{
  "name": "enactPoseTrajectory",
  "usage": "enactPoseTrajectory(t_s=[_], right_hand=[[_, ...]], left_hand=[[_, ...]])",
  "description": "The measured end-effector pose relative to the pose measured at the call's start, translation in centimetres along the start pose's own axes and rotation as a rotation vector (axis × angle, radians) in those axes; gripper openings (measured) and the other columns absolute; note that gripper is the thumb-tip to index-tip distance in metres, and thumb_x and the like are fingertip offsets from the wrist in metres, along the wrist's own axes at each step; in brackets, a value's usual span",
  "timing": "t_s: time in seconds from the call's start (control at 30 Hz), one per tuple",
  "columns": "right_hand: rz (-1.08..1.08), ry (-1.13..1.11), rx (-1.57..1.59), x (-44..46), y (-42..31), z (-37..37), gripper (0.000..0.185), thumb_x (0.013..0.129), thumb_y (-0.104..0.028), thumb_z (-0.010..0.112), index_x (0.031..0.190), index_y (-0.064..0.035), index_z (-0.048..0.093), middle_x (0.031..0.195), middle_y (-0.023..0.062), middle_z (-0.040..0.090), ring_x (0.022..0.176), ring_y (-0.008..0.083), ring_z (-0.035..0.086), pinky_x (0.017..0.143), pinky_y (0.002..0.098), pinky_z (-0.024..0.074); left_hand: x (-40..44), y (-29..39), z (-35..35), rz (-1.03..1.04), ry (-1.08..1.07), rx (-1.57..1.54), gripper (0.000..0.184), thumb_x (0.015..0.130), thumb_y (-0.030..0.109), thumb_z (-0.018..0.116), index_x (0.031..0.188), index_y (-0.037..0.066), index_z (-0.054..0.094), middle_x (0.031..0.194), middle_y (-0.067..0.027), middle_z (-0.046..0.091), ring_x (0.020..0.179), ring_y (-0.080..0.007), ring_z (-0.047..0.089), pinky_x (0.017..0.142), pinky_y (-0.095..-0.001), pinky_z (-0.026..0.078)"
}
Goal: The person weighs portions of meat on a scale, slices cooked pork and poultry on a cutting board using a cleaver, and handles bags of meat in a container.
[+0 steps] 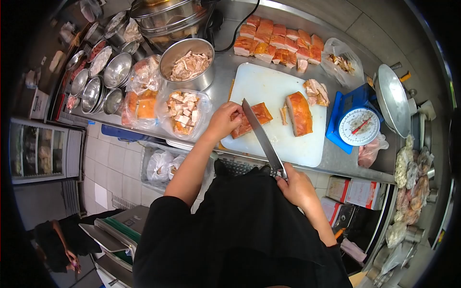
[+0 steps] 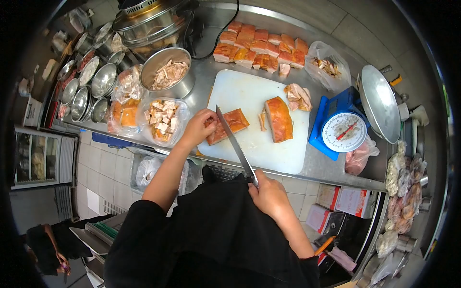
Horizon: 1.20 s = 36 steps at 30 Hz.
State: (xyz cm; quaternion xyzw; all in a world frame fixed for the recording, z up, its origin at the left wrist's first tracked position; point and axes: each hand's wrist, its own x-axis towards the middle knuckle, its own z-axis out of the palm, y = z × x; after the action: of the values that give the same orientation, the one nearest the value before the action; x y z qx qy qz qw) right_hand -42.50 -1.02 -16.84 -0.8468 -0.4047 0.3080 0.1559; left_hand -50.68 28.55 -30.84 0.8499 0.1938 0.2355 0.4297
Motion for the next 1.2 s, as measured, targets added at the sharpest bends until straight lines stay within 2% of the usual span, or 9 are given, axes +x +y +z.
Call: enactPoseTrajectory(t_s=[0.07,0.37,0.7,0.8,0.87,1.2], right_hand=[[-0.014,0.005,0.005,0.0,-0.1,0.1,0.028,0.094,-0.021,0.065,0.112,-0.0018,0.055,0.079,0.0258,0.07,0.081,0.0486,0.067,0.076,0.0568,0.0523],[-0.018,0.0,-0.001,0.2,-0.3,0.2,0.029,0.094,-0.021,0.065,0.113,-0.0013,0.055,0.079,0.0267,0.069,0.081,0.0495,0.067,0.076,0.0577,0.0518],[-0.026,-0.024,-0.016,0.8,-0.2,0.2,0.027,0.095,-0.02,0.063,0.112,-0.0004,0.054,0.084,0.0288,0.069,0.084,0.0502,0.066,0.077,0.0577,0.0516],[-0.034,-0.061,-0.015,1.2,0.0,0.1,0.028,0.096,-0.02,0.062,0.113,0.0006,0.052,0.087,0.0296,0.069,0.086,0.0506,0.066,0.078,0.0579,0.0514],[-0.018,-0.1,-0.013,1.2,-0.5,-0.4,0.029,0.097,-0.02,0.061,0.114,0.0015,0.051,0.088,0.0303,0.069,0.088,0.051,0.066,0.08,0.0579,0.0515],[0.044,-0.23,-0.082,2.2,-4.1,-3.9,0.031,0.097,-0.021,0.06,0.112,0.0047,0.051,0.092,0.0341,0.068,0.094,0.0522,0.066,0.085,0.0562,0.0517]], left_hand=[[0.0,-0.1,0.1,0.031,0.011,0.017,0.015,0.087,0.013,0.067,0.097,0.003,0.064,0.1,-0.0113,0.065,0.098,-0.0299,0.063,0.086,-0.0359,0.05],[-0.1,-0.2,0.2,0.018,0.023,-0.015,0.013,0.085,0.012,0.067,0.094,0.004,0.063,0.096,-0.0112,0.063,0.095,-0.0305,0.062,0.084,-0.0364,0.05],[-0.3,-0.4,0.5,0.026,0.028,-0.063,0.014,0.084,0.011,0.068,0.094,0.003,0.062,0.099,-0.0124,0.062,0.096,-0.0312,0.062,0.085,-0.0373,0.05],[-1.3,0.1,1.5,0.04,0.134,0.009,0.016,0.084,0.01,0.068,0.097,0.003,0.061,0.103,-0.0146,0.06,0.1,-0.0329,0.06,0.088,-0.0389,0.049],[-2.3,0.0,2.6,0.112,0.334,0.122,0.018,0.084,0.01,0.068,0.099,0.003,0.061,0.105,-0.0157,0.06,0.104,-0.0347,0.058,0.091,-0.041,0.048],[-2.7,-0.9,3.4,0.089,0.341,0.013,0.017,0.082,0.01,0.069,0.095,0.004,0.06,0.104,-0.0133,0.063,0.103,-0.034,0.058,0.093,-0.0413,0.047]])
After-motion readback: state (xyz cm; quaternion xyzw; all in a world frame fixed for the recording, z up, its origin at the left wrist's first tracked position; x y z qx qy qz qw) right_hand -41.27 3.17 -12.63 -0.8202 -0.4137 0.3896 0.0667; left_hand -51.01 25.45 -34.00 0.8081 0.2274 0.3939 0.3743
